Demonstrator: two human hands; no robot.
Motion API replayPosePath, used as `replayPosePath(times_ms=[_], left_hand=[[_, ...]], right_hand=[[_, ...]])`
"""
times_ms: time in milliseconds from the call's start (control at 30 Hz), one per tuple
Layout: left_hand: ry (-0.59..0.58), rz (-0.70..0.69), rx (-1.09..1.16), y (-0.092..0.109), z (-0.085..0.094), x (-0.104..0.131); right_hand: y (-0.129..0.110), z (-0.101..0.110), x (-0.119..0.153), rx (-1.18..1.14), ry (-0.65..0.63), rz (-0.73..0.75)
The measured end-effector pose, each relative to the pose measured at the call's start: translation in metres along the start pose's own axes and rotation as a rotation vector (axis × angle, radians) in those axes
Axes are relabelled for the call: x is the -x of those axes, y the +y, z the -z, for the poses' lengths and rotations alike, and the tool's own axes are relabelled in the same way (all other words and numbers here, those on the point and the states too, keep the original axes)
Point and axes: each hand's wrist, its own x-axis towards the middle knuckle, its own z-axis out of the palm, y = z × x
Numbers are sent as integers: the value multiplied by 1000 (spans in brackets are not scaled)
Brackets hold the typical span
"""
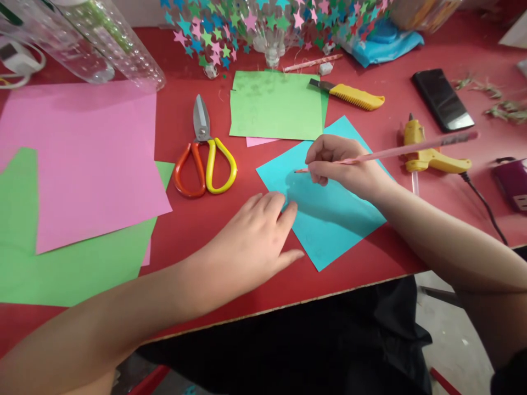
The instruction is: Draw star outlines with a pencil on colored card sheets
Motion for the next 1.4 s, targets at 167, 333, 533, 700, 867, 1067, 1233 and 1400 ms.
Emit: replayPosePath(times_ms=[167, 333, 533, 700, 867, 1067, 1233, 1400], left_hand=[[83, 170, -35, -5, -5, -8], [82, 160, -36, -6, -15, -9], [90, 99, -61, -6, -16, -8], [115, 118, -51, -8, -16, -11], [53, 101, 5, -16, -7, -12], [55, 129, -144, -6, -11, -15], [44, 125, -261, 7, -22, -15], [76, 105, -316, 6, -22, -15]], right_hand=[[7, -6, -1, -109, 105, -105], [2, -6, 2, -176, 94, -173], [-17, -1, 4, 49, 20, -52], [-6, -9, -5, 71, -27, -16], [12, -13, -13, -41, 53, -5], [17, -12, -12, 56, 7, 83], [22, -12, -10, 170, -27, 234], [21, -11, -9, 157, -53, 210]])
